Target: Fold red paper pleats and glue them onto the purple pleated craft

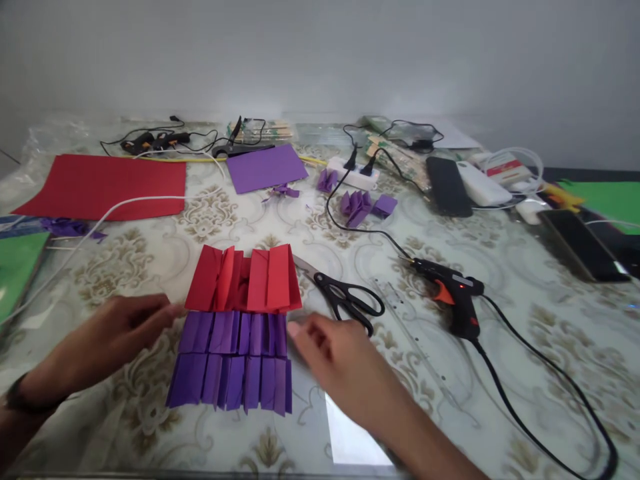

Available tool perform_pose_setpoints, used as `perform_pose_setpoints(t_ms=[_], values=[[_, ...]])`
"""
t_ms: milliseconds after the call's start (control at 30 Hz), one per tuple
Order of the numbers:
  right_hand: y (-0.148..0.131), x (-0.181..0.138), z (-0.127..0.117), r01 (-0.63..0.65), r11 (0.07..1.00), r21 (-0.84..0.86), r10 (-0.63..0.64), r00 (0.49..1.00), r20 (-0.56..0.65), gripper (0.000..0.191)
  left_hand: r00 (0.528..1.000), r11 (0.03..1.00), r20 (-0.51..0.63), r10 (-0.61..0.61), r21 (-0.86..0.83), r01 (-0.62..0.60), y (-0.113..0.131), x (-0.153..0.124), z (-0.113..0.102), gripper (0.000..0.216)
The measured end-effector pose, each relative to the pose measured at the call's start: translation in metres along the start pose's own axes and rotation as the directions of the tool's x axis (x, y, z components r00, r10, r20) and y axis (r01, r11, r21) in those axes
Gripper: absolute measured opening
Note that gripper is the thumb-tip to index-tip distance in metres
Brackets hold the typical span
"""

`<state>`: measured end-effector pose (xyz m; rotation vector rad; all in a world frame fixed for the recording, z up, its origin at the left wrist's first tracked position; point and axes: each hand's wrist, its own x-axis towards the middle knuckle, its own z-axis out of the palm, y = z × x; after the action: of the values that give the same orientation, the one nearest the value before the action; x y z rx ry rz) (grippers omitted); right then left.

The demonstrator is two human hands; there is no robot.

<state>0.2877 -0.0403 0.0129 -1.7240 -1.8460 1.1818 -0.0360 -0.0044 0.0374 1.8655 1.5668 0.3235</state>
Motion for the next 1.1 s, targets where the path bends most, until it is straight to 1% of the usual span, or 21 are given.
perform_pose_setpoints(t_ms=[33, 67, 133, 200, 267, 367, 433, 567, 767, 867, 1000, 1100], values=[[-0.003, -0.001, 0.006, 0.017, 1.0, -0.012, -0.016, 0.999, 0.029, 0.046, 0.998, 1.0, 0.066, -0.013, -0.005, 0.014, 0.002, -0.001, 0.006, 0.051], [-0.006, 0.0, 0.012, 0.03, 0.999, -0.017, -0.03, 0.999, 0.038, 0.044, 0.994, 0.999, 0.103, -0.031, -0.016, 0.033, 0.004, -0.001, 0.012, 0.049], [-0.01, 0.005, 0.021, 0.027, 1.0, -0.016, -0.026, 0.999, 0.043, 0.039, 0.99, 0.998, 0.132, -0.055, -0.035, 0.061, 0.006, 0.001, 0.022, 0.046], [-0.009, 0.008, 0.023, 0.012, 1.0, 0.024, -0.013, 0.999, 0.048, 0.035, 0.985, 0.993, 0.159, -0.072, -0.085, 0.086, 0.005, 0.003, 0.026, 0.046], [-0.004, 0.007, 0.02, 0.004, 0.996, 0.086, -0.009, 0.998, 0.06, 0.032, 0.971, 0.978, 0.22, -0.09, -0.163, 0.128, 0.002, 0.002, 0.024, 0.047], [0.007, -0.001, 0.014, -0.031, 0.983, 0.18, 0.012, 0.994, 0.105, 0.027, 0.937, 0.939, 0.326, -0.127, -0.265, 0.22, -0.006, -0.003, 0.015, 0.05], [0.012, -0.007, 0.01, -0.069, 0.968, 0.24, 0.036, 0.99, 0.139, 0.024, 0.922, 0.919, 0.362, -0.137, -0.301, 0.254, -0.012, -0.007, 0.009, 0.05], [0.018, -0.013, 0.003, -0.108, 0.948, 0.301, 0.069, 0.988, 0.138, 0.024, 0.923, 0.893, 0.367, -0.119, -0.367, 0.261, -0.024, -0.013, 0.004, 0.05], [0.022, -0.015, -0.003, -0.137, 0.934, 0.331, 0.091, 0.984, 0.151, 0.033, 0.927, 0.845, 0.361, -0.098, -0.461, 0.269, -0.04, -0.02, 0.006, 0.044], [0.023, -0.015, -0.003, -0.143, 0.934, 0.328, 0.099, 0.984, 0.148, 0.035, 0.93, 0.844, 0.351, -0.106, -0.463, 0.271, -0.041, -0.021, 0.005, 0.043], [0.023, -0.014, -0.001, -0.148, 0.935, 0.322, 0.104, 0.983, 0.148, 0.035, 0.921, 0.857, 0.366, -0.132, -0.424, 0.292, -0.034, -0.02, 0.003, 0.048], [0.021, -0.015, 0.0, -0.147, 0.935, 0.322, 0.101, 0.983, 0.155, 0.032, 0.926, 0.873, 0.357, -0.119, -0.406, 0.269, -0.029, -0.019, 0.002, 0.051]])
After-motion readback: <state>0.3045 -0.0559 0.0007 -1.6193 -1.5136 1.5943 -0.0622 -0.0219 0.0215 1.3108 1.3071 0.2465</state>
